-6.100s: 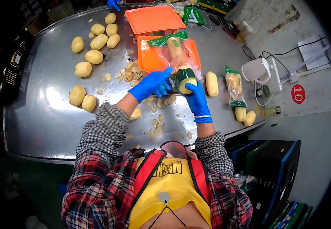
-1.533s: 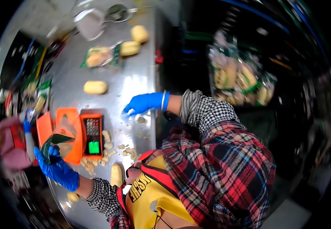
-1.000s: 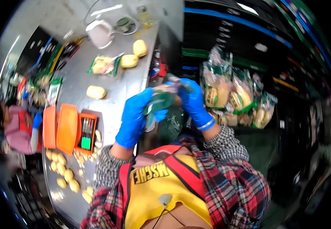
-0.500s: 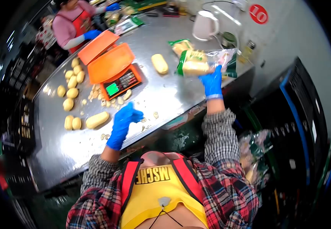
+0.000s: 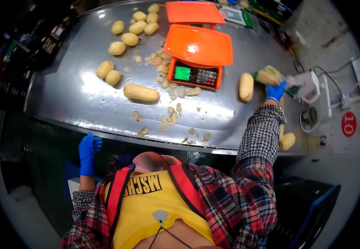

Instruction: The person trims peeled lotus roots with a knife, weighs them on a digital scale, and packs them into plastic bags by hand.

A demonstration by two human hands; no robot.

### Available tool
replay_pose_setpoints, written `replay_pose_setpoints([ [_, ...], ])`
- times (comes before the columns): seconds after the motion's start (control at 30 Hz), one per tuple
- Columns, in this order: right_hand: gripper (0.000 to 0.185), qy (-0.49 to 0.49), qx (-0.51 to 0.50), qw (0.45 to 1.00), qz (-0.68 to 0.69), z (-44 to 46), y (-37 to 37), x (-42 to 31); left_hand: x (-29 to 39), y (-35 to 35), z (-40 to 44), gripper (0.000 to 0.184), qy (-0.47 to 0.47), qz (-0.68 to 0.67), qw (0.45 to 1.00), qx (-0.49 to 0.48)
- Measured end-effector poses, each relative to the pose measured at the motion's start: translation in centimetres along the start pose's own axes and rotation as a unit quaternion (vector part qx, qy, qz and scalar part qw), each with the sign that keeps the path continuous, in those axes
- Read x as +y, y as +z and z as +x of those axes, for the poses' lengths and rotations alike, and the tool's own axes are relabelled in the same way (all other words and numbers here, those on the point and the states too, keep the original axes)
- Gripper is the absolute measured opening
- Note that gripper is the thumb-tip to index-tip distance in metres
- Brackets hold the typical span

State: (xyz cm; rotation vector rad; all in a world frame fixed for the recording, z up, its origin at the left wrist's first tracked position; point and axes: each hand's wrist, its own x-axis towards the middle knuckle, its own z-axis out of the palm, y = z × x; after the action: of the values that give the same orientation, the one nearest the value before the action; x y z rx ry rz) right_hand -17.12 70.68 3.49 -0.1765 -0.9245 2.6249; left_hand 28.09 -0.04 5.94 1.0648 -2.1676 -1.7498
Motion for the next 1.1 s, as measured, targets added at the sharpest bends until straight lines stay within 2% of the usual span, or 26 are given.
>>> replay_pose_setpoints([
  [0.03, 0.066, -0.036, 0.009, 0.999, -0.015, -1.6, -7.5, -3.4, 1.6, -1.4, 0.2, 0.051, 0.022, 0.028, 0.999, -0.03],
  [0.07, 0.057, -0.025, 0.09, 0.995, -0.029, -2.2, -6.8, -1.7, 1.2, -0.7, 2.6, 0.05, 0.021, 0.034, 0.999, -0.03],
  [0.1, 0.052, -0.025, 0.096, 0.995, -0.027, -2.3, -5.5, 0.0, 1.2, 0.0, 4.9, 0.05, 0.008, 0.03, 0.998, -0.054],
  [0.23, 0.053, -0.055, 0.207, 0.957, -0.194, -8.0, -3.4, -2.4, 4.2, 2.7, 9.6, 0.045, 0.051, 0.017, 0.992, -0.116],
  [0.3, 0.061, -0.041, 0.16, 0.905, -0.391, -10.4, -4.4, -0.8, 5.7, 3.9, 11.7, 0.039, 0.069, -0.013, 0.988, -0.136],
  [0.4, 0.087, -0.026, 0.033, 0.785, -0.618, -11.5, -4.0, 6.5, 8.7, 6.2, 14.3, 0.034, 0.04, -0.043, 0.988, -0.14],
  [0.43, 0.099, -0.122, 0.039, 0.616, -0.777, -12.8, -2.8, 8.6, 9.7, 6.4, 15.4, 0.035, 0.05, -0.031, 0.988, -0.146],
  [0.47, 0.105, -0.093, 0.066, 0.54, -0.834, -16.0, 3.2, 9.2, 10.4, 6.4, 16.6, 0.035, 0.058, -0.017, 0.985, -0.16],
  [0.53, 0.102, -0.097, 0.083, 0.544, -0.829, -16.8, 2.1, 8.6, 11.0, 5.6, 16.7, 0.035, 0.076, -0.012, 0.986, -0.145],
  [0.57, 0.097, -0.168, 0.046, 0.612, -0.771, -15.6, -0.5, 9.0, 10.7, 5.4, 17.5, 0.035, 0.081, -0.01, 0.986, -0.145],
  [0.6, 0.081, -0.114, 0.056, 0.649, -0.75, -14.4, -1.9, 8.3, 10.4, 5.2, 17.9, 0.034, 0.082, -0.02, 0.986, -0.144],
  [0.67, 0.064, -0.015, 0.131, 0.846, -0.516, -16.5, 1.7, 6.7, 10.2, 4.7, 19.1, 0.033, 0.084, -0.044, 0.986, -0.139],
  [0.7, 0.061, -0.017, 0.136, 0.902, -0.409, -16.6, 1.2, 5.7, 8.1, 4.7, 20.6, 0.028, 0.136, -0.056, 0.98, -0.135],
  [0.73, 0.06, -0.012, 0.142, 0.938, -0.316, -17.0, 3.0, 5.1, 7.2, 4.8, 22.0, 0.023, 0.206, 0.039, 0.969, -0.128],
  [0.77, 0.06, -0.009, 0.151, 0.964, -0.22, -17.5, 5.1, 4.5, 9.2, 5.5, 20.9, 0.019, 0.262, 0.148, 0.948, -0.109],
  [0.8, 0.061, -0.002, 0.164, 0.976, -0.144, -19.4, 11.0, 4.2, 9.5, 6.6, 20.3, 0.03, 0.334, 0.204, 0.915, -0.099],
  [0.87, 0.059, -0.008, 0.133, 0.984, -0.118, -19.6, 16.6, 4.0, 12.7, 8.9, 19.1, 0.068, 0.424, 0.263, 0.835, -0.233],
  [0.9, 0.058, 0.119, -0.015, 0.988, -0.094, -17.9, 14.2, 2.2, 14.3, 10.4, 18.4, 0.077, 0.445, 0.271, 0.8, -0.296],
  [0.93, 0.057, 0.136, -0.02, 0.989, -0.054, -17.7, 16.1, 3.1, 14.2, 11.9, 18.1, 0.085, 0.487, 0.305, 0.749, -0.329],
  [1.0, 0.063, 0.174, -0.025, 0.984, -0.023, -18.1, 19.8, 5.1, 13.0, 14.1, 18.6, 0.088, 0.51, 0.357, 0.683, -0.382],
  [1.07, 0.068, 0.241, -0.032, 0.969, 0.034, -19.4, 23.3, 7.7, 12.6, 16.3, 19.4, 0.082, 0.418, 0.394, 0.684, -0.451],
  [1.1, 0.071, 0.277, -0.041, 0.957, 0.08, -20.0, 24.9, 8.7, 12.6, 15.9, 19.1, 0.076, 0.417, 0.322, 0.726, -0.441],
])
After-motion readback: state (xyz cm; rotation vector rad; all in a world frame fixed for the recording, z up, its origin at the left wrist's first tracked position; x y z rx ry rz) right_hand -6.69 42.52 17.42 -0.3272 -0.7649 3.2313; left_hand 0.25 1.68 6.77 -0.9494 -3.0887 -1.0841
